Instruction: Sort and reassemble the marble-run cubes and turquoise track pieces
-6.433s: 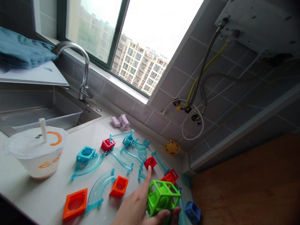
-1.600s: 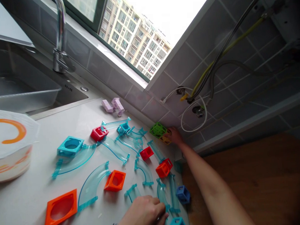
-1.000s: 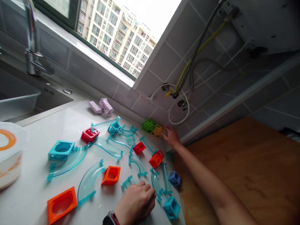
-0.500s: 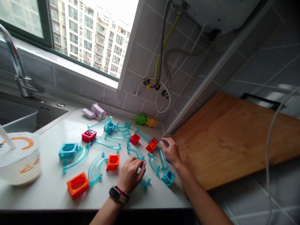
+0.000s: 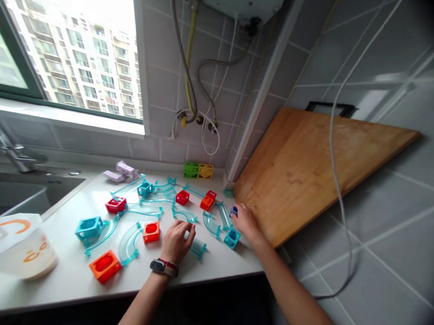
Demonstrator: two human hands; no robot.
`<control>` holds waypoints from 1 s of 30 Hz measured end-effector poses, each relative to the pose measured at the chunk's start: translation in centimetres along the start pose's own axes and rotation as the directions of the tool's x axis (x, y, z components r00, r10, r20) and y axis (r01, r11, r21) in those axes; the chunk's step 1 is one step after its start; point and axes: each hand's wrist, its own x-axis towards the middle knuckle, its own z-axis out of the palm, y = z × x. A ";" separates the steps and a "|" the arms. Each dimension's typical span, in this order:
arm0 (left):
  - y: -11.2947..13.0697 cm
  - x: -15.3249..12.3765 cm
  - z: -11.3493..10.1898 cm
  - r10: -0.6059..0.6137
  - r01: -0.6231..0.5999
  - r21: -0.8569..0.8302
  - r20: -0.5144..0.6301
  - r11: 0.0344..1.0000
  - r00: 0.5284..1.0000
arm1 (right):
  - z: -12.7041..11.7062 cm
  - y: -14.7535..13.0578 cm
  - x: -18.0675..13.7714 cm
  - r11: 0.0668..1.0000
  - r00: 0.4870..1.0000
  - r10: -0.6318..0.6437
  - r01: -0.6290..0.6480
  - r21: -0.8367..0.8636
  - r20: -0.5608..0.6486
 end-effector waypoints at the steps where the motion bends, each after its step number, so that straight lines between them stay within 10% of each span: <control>1: 0.0 0.0 0.0 0.001 -0.001 0.011 0.002 1.000 1.000 | 0.3 0.1 0.2 1.000 1.000 0.005 -0.005 -0.001 0.000; 16: 0.9 0.9 -1.0 -0.017 0.018 0.028 -0.046 0.999 0.999 | -4.0 -3.1 1.7 0.937 0.981 0.028 0.041 0.347 -0.190; 30: 6.0 3.3 -8.8 -0.124 0.133 -0.067 0.126 0.989 0.984 | -4.1 -10.7 -4.2 0.414 0.993 -0.110 0.001 0.910 0.048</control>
